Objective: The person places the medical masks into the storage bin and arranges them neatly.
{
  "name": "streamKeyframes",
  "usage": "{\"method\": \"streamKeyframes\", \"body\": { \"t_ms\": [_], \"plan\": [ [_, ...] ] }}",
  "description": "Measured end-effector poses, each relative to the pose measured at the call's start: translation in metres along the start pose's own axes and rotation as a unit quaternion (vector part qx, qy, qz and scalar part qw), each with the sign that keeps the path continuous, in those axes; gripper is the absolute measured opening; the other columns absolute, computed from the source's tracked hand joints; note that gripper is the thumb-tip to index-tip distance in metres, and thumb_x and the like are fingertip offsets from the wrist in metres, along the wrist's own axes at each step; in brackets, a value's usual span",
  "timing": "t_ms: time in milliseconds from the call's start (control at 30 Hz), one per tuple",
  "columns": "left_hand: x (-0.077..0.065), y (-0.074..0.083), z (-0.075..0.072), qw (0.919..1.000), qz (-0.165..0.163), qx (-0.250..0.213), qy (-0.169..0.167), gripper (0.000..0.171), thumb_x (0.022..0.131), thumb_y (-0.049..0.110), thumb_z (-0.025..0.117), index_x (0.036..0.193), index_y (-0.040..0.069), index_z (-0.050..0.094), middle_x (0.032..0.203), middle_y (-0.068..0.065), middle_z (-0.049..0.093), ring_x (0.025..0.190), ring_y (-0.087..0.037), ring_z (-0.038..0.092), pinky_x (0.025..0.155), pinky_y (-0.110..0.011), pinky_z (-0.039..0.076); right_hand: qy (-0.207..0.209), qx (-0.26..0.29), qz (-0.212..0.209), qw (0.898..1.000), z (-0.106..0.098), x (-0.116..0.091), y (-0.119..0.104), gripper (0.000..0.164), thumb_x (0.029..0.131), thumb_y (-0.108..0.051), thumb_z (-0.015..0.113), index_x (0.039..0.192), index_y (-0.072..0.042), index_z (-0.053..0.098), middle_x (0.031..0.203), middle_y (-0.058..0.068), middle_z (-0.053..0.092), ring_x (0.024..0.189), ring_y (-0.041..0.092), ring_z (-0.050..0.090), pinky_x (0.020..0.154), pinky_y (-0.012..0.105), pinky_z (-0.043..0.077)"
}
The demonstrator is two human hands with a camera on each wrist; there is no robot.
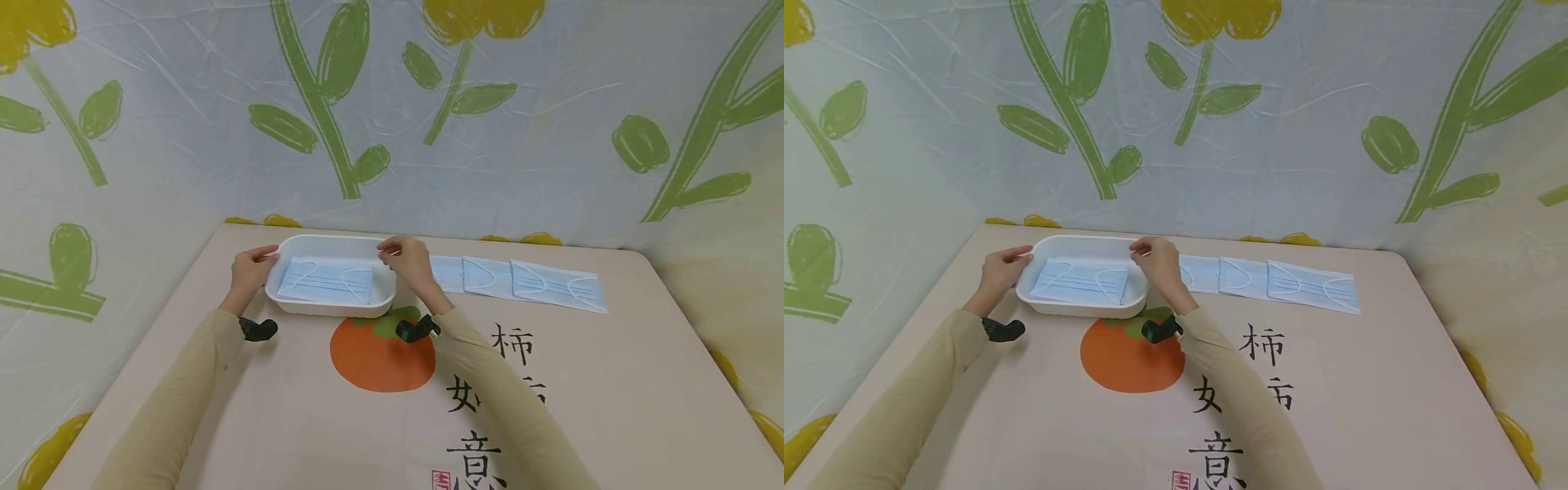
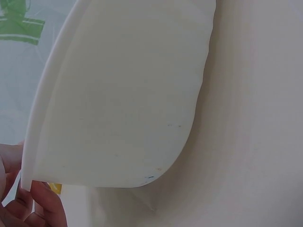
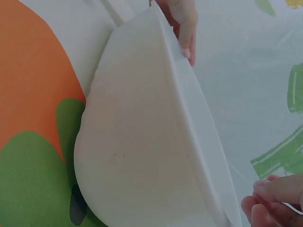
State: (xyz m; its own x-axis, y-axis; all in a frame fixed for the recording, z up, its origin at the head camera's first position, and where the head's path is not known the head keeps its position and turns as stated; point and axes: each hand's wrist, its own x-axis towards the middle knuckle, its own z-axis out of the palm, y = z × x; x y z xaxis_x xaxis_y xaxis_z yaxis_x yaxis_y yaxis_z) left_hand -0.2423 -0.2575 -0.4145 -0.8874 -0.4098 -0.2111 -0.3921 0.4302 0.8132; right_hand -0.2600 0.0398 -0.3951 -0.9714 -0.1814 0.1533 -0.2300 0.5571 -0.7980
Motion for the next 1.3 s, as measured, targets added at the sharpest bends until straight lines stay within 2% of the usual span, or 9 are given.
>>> {"method": "streamKeyframes", "body": {
  "t_ms": [133, 367, 567, 700, 733, 833, 933, 1100, 1300],
  "plan": [
    [-0.001, 0.0, -0.001, 0.9999, 0.003, 0.006, 0.009, 0.036, 0.098, 0.023, 0.055, 0.132, 0.013, 0.059, 0.121, -0.014, 0.06, 0.091, -0.017, 0.05, 0.061, -0.023, 0.046, 0.002, -0.006, -0.01, 1.0, -0.006, -0.003, -0.001, 0.016, 0.088, -0.009, 0.068, 0.102, -0.003, 0.073, 0.092, 0.013, 0.073, 0.077, 0.025, 0.07, 0.063, 0.028, 0.056],
    [-0.005, 0.002, -0.005, 0.9999, 0.012, 0.012, 0.0, 0.037, 0.098, 0.023, 0.054, 0.133, 0.012, 0.058, 0.123, -0.016, 0.059, 0.093, -0.019, 0.05, 0.059, -0.015, 0.044, -0.002, -0.026, -0.013, 1.0, -0.022, -0.012, -0.003, 0.015, 0.089, -0.011, 0.067, 0.102, -0.006, 0.073, 0.096, 0.012, 0.073, 0.085, 0.027, 0.068, 0.069, 0.033, 0.056],
    [-0.006, 0.002, -0.003, 0.9998, 0.011, 0.015, 0.011, 0.036, 0.098, 0.023, 0.055, 0.132, 0.012, 0.059, 0.12, -0.015, 0.06, 0.089, -0.018, 0.049, 0.059, -0.02, 0.046, 0.003, -0.043, -0.029, 0.999, -0.039, -0.018, 0.005, 0.017, 0.087, -0.009, 0.069, 0.104, -0.005, 0.072, 0.099, 0.014, 0.073, 0.087, 0.029, 0.069, 0.077, 0.04, 0.055],
    [-0.002, 0.0, -0.002, 0.9998, 0.009, 0.013, 0.007, 0.037, 0.098, 0.023, 0.055, 0.132, 0.012, 0.059, 0.121, -0.016, 0.059, 0.091, -0.02, 0.051, 0.062, -0.022, 0.047, 0.013, -0.056, -0.037, 0.998, -0.051, -0.022, 0.014, 0.019, 0.085, -0.008, 0.071, 0.104, -0.004, 0.072, 0.098, 0.015, 0.073, 0.087, 0.03, 0.07, 0.075, 0.042, 0.055],
    [0.002, -0.003, -0.002, 0.9998, 0.013, 0.013, 0.002, 0.037, 0.098, 0.025, 0.055, 0.133, 0.012, 0.059, 0.12, -0.016, 0.059, 0.091, -0.02, 0.051, 0.059, -0.021, 0.045, 0.015, -0.058, -0.036, 0.998, -0.055, -0.023, 0.017, 0.02, 0.084, -0.008, 0.071, 0.104, -0.004, 0.072, 0.098, 0.015, 0.073, 0.087, 0.03, 0.07, 0.075, 0.042, 0.056],
    [0.007, -0.007, 0.001, 0.9998, 0.01, 0.018, 0.007, 0.036, 0.097, 0.025, 0.057, 0.131, 0.014, 0.06, 0.117, -0.014, 0.059, 0.09, -0.019, 0.051, 0.054, -0.031, 0.049, 0.021, -0.062, -0.03, 0.997, -0.064, -0.027, 0.024, 0.022, 0.083, -0.008, 0.073, 0.104, -0.003, 0.071, 0.098, 0.015, 0.073, 0.087, 0.03, 0.07, 0.074, 0.042, 0.056],
    [0.01, -0.01, 0.003, 0.9996, 0.017, 0.021, 0.012, 0.036, 0.096, 0.025, 0.059, 0.129, 0.013, 0.061, 0.115, -0.014, 0.06, 0.087, -0.017, 0.051, 0.051, -0.033, 0.048, 0.024, -0.064, -0.025, 0.997, -0.073, -0.031, 0.028, 0.023, 0.083, -0.008, 0.073, 0.106, -0.002, 0.071, 0.099, 0.017, 0.072, 0.087, 0.031, 0.069, 0.075, 0.042, 0.056],
    [0.008, -0.009, 0.003, 0.9994, 0.026, 0.023, 0.007, 0.037, 0.097, 0.023, 0.057, 0.131, 0.011, 0.059, 0.119, -0.016, 0.06, 0.09, -0.017, 0.051, 0.057, -0.027, 0.049, 0.029, -0.063, -0.021, 0.997, -0.086, -0.039, 0.033, 0.025, 0.083, -0.008, 0.073, 0.107, 0.0, 0.07, 0.1, 0.017, 0.072, 0.087, 0.032, 0.069, 0.074, 0.043, 0.056],
    [0.063, -0.059, 0.018, 0.9969, 0.058, 0.046, 0.024, 0.038, 0.096, 0.037, 0.057, 0.13, 0.02, 0.061, 0.114, -0.008, 0.061, 0.093, -0.02, 0.053, 0.063, -0.02, 0.05, 0.015, -0.065, -0.016, 0.998, -0.102, -0.044, 0.046, 0.03, 0.082, -0.009, 0.074, 0.11, -0.001, 0.068, 0.104, 0.019, 0.071, 0.09, 0.032, 0.068, 0.078, 0.044, 0.055]
  ]
}}
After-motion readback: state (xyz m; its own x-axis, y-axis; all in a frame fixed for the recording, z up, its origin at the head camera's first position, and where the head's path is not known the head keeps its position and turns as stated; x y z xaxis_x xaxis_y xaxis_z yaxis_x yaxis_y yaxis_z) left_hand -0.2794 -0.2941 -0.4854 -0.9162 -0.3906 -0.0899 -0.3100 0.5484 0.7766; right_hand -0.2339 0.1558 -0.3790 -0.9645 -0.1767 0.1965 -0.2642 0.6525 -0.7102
